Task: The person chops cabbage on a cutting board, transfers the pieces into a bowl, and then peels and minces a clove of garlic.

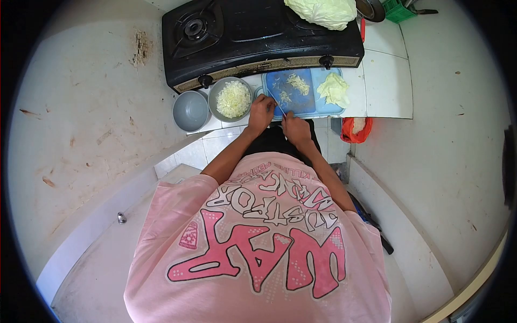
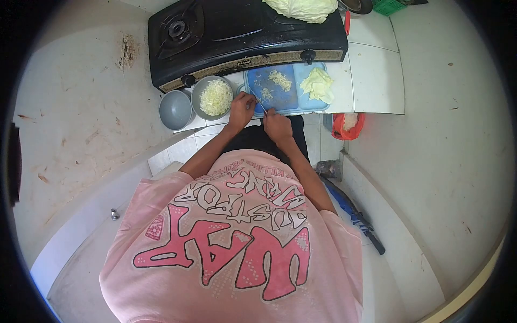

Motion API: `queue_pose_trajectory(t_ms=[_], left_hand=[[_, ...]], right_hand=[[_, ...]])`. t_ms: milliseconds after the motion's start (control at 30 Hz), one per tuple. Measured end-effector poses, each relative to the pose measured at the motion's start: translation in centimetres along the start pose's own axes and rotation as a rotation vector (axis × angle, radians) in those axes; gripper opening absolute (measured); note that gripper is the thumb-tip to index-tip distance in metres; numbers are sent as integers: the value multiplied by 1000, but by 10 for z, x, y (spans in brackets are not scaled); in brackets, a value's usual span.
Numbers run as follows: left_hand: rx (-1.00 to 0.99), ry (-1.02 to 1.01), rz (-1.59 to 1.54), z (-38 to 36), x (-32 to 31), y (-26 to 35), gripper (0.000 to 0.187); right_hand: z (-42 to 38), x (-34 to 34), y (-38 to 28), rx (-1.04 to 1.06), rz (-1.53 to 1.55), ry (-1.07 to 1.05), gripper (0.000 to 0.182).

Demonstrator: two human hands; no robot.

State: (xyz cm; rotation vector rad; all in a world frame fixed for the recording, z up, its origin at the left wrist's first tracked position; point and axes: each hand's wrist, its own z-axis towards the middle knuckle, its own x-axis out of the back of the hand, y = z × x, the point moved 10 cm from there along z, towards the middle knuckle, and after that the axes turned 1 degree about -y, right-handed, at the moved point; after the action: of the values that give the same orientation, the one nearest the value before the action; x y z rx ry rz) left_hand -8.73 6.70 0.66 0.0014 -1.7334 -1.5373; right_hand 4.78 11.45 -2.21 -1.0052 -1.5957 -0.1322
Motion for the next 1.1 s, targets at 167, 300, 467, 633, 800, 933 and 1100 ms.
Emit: queue_pose_trajectory(t_ms=[167,300,467,633,800,933,1100], left_hand=[[-19,23,-10,-4,-1,-6,6],[-8,20,-13,-3,-2,-7,6],[9,20,2,-4,-2,-7,6],[-11,19,-17,-4,-2,-9,6],[-20,6,-6,-4,-1,-4,6],[-28,1,7,-3,-2,-5,7],[-23,-1,16,-5,-5,-12,7]], right_hand=[[-2,-1,2,11,6,-17,33],[-8,-2,6,6,-21,-34,30],[3,1,0,-26,6,-23,31],[1,3,2,6,15,-25,32],[-3,2,-1,10,56,-29,33],[5,-3,-1,-12,34,-11,33],[1,-2,-1,25,37,17,33]])
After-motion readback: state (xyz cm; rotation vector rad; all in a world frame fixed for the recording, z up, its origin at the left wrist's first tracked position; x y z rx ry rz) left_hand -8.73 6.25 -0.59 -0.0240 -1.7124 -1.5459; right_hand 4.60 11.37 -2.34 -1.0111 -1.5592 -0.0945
